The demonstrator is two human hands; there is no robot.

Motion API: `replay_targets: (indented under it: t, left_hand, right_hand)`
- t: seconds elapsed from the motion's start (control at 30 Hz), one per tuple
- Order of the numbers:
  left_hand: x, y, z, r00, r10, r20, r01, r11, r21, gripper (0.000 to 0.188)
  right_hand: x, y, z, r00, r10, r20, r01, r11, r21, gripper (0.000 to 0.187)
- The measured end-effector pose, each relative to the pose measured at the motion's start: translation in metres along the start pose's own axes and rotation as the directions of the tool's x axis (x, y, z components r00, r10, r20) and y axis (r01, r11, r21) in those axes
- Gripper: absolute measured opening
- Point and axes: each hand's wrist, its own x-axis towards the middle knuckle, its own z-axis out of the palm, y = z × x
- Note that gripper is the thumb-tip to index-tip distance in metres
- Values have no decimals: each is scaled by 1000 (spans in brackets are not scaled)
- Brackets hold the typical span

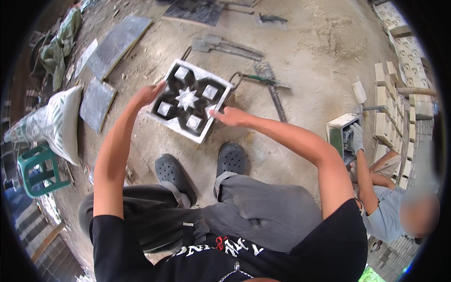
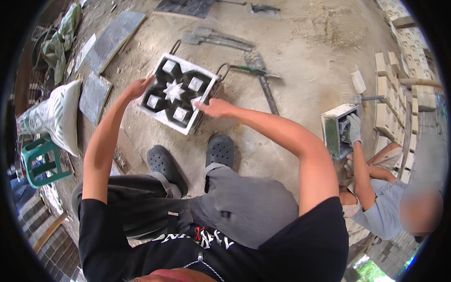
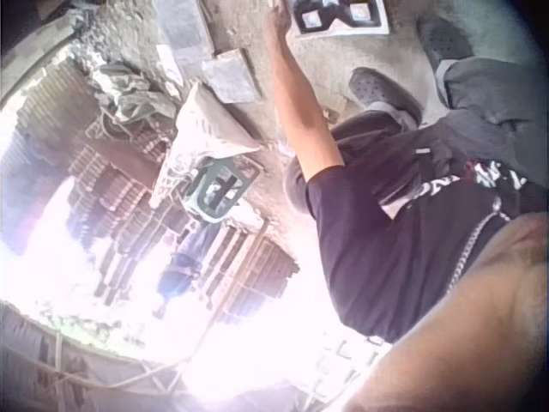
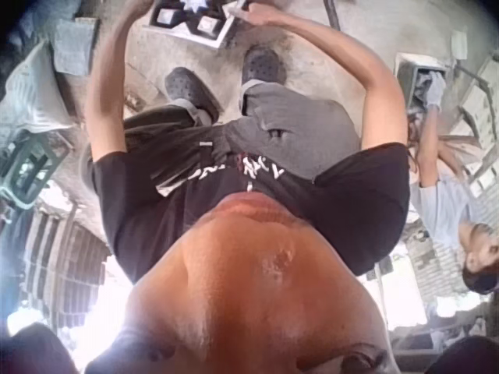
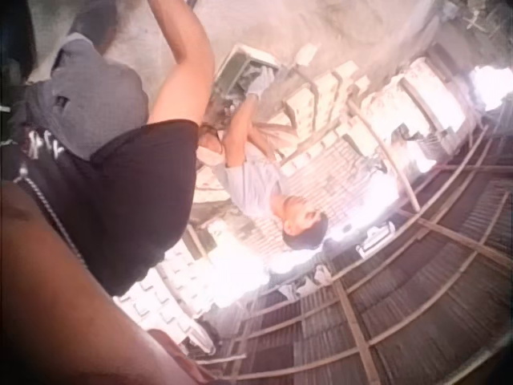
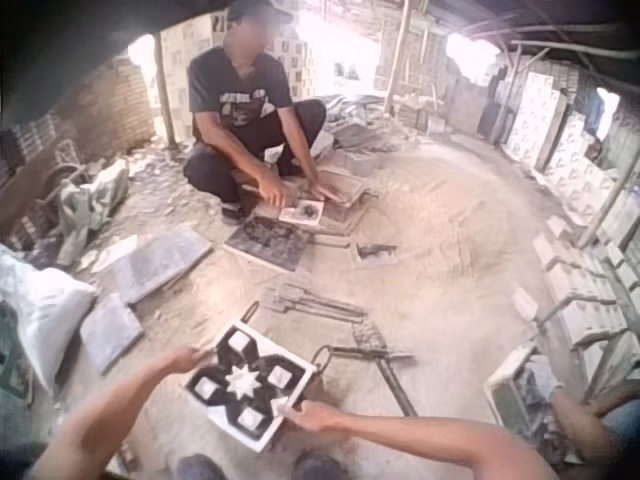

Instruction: The person assembles a decorative tile mold by placing stone pieces into a metal frame, then fills the mold with a sandy mixture using a trowel.

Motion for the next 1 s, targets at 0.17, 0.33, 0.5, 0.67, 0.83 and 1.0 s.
replay_targets:
  t: [0.17, 0.33, 0.5, 0.67, 0.83, 1.0]
  left_hand:
    - [-21, 38, -23, 974, -169, -152, 209, 927, 310, 83]
    - [-36, 87, -47, 965, -138, -224, 237, 827, 510, 75]
    - [-32, 106, -59, 944, 289, -157, -106, 720, 686, 85]
    - [-43, 149, -50, 933, 349, 86, -284, 568, 772, 103]
    - [-8, 118, -4, 795, 607, 0, -416, 545, 728, 110]
    - [1, 103, 1, 627, 767, -135, -547, 557, 624, 106]
  right_hand:
    - [0, 1, 1, 1000, -14, 9, 13, 997, 76, 106]
    - [-5, 9, 17, 991, -39, -131, 71, 967, 246, 107]
    - [-30, 40, -14, 957, 50, -287, 52, 940, 337, 76]
    - [-33, 115, -57, 750, 274, -602, -157, 958, 241, 47]
    - [-22, 140, -125, 614, 361, -702, -553, 831, -55, 49]
    - [-32, 117, -138, 775, 415, -477, -582, 763, -281, 64]
